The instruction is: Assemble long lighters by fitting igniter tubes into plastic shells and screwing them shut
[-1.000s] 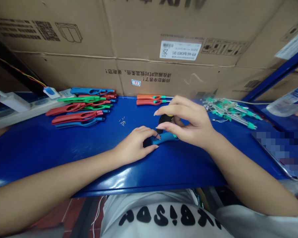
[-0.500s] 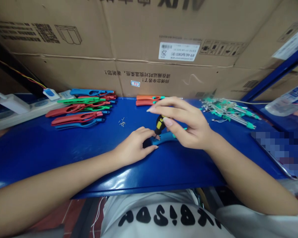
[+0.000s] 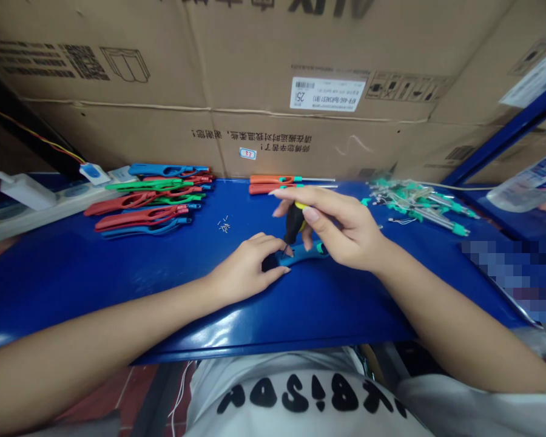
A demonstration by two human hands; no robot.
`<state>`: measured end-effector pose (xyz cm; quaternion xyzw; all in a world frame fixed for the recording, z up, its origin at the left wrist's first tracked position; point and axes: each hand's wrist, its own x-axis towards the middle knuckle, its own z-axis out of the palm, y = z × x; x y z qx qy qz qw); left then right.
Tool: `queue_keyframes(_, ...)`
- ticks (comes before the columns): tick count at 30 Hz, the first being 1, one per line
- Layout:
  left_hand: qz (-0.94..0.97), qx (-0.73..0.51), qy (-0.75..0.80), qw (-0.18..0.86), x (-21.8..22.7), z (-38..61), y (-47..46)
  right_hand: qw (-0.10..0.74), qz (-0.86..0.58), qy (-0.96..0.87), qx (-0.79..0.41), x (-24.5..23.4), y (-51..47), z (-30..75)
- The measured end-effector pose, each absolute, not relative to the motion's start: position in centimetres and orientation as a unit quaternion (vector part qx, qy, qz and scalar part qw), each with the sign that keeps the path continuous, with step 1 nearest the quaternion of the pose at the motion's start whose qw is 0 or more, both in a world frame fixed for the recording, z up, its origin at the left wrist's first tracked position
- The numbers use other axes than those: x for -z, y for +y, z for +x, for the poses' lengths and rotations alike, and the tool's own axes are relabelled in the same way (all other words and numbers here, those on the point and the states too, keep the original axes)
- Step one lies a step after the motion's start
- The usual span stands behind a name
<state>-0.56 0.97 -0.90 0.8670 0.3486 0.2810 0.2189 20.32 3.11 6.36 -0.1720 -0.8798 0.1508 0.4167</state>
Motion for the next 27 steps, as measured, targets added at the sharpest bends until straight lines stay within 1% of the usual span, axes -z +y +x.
queue_keyframes(2,0.867,-0.281,0.349,0.219,0.92,-0.56,0.96,0.431,-0.167,-0.878,-0.128,-6.17,3.15,20.11)
queue_keyframes(5,0.868,-0.281,0.348,0.216,1.07,-0.56,0.97,0.464,-0.168,-0.868,-0.048,-5.82,3.03,19.81)
queue_keyframes(7,0.868,-0.283,0.347,0.212,1.14,-0.55,0.99,0.469,-0.173,-0.866,-0.025,-5.63,2.78,19.67)
queue_keyframes(9,0.868,-0.284,0.346,0.213,1.12,-0.54,1.01,0.457,-0.177,-0.87,-0.045,-5.56,2.52,19.58)
queue_keyframes(13,0.865,-0.285,0.345,0.226,0.92,-0.51,1.0,0.434,-0.176,-0.874,-0.125,-5.65,2.45,19.5)
queue_keyframes(18,0.864,-0.281,0.351,0.225,0.95,-0.52,0.96,0.46,-0.163,-0.869,-0.083,-5.8,2.8,19.39)
queue_keyframes(23,0.865,-0.28,0.357,0.217,1.06,-0.51,0.91,0.462,-0.203,-0.862,-0.041,-6.05,2.52,19.47)
queue_keyframes(25,0.866,-0.28,0.354,0.216,0.95,-0.48,0.89,0.444,-0.204,-0.87,-0.058,-6.23,2.46,19.57)
queue_keyframes(27,0.867,-0.28,0.352,0.215,0.82,-0.45,0.88,0.429,-0.187,-0.877,-0.107,-6.41,2.54,19.67)
